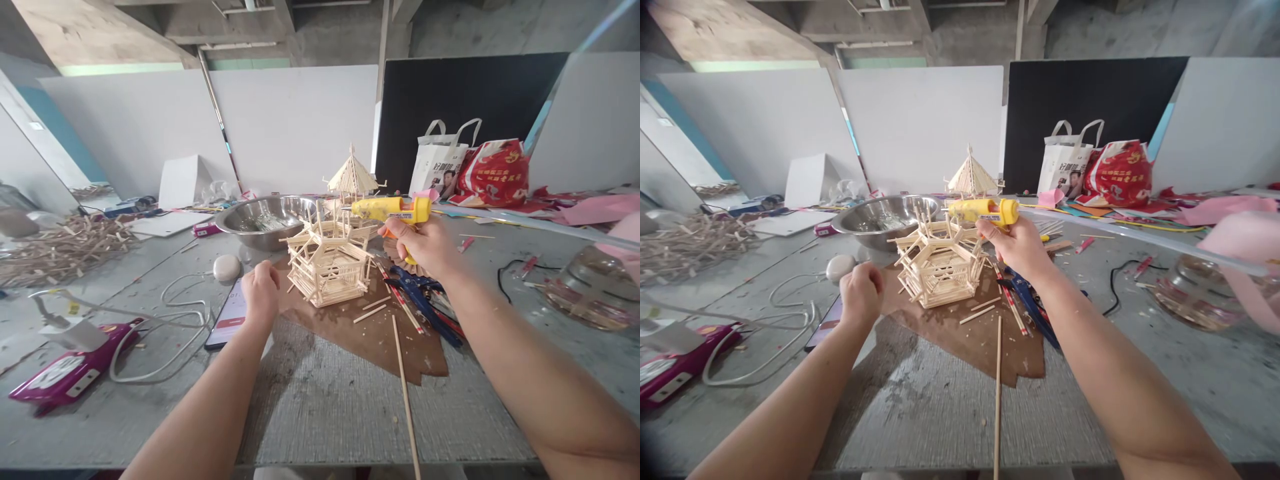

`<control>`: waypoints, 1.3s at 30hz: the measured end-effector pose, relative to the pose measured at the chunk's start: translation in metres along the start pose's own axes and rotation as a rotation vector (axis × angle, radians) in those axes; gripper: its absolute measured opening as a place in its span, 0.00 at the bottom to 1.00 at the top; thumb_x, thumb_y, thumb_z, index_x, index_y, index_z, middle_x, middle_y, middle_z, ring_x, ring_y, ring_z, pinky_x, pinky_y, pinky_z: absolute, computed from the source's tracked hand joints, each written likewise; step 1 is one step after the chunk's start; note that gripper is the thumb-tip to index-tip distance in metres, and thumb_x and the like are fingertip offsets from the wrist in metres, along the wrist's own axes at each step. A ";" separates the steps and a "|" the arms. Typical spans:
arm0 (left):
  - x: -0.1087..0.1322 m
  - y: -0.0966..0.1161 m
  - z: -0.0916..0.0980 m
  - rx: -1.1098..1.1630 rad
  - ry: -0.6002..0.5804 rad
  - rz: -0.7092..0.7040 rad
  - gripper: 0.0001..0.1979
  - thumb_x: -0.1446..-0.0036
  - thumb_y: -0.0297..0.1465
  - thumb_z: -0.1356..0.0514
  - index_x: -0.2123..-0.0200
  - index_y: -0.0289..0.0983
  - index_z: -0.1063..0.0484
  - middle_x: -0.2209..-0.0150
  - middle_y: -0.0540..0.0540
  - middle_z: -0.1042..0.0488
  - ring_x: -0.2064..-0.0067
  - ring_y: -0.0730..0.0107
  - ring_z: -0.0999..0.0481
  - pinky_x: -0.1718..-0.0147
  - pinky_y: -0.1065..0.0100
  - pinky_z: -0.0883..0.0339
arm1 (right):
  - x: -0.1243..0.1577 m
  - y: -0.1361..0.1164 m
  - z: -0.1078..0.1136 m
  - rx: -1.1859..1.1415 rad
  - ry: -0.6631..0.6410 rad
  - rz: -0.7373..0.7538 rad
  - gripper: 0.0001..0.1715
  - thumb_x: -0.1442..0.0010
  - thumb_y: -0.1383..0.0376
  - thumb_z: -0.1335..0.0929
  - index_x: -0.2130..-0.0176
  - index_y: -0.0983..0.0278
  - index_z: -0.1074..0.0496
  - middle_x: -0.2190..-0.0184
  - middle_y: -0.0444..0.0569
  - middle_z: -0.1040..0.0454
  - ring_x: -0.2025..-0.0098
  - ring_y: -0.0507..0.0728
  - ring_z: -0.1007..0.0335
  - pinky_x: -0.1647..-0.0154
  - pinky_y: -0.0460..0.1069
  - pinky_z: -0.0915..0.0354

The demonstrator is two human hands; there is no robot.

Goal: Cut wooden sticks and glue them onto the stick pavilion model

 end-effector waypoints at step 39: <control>0.114 0.013 -0.090 -0.945 -0.939 -0.734 0.11 0.47 0.24 0.55 0.66 0.36 0.35 0.65 0.44 0.32 0.67 0.64 0.27 0.72 0.67 0.36 | 0.003 0.001 -0.004 0.125 -0.026 0.002 0.22 0.49 0.49 0.39 0.71 0.64 0.31 0.86 0.41 0.37 0.86 0.47 0.43 0.85 0.44 0.44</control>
Point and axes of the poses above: each hand's wrist, its own x-axis away from the middle knuckle, its own z-axis out of the back of the hand, y = z × x, the point moved 5 cm from there along -x, towards the middle knuckle
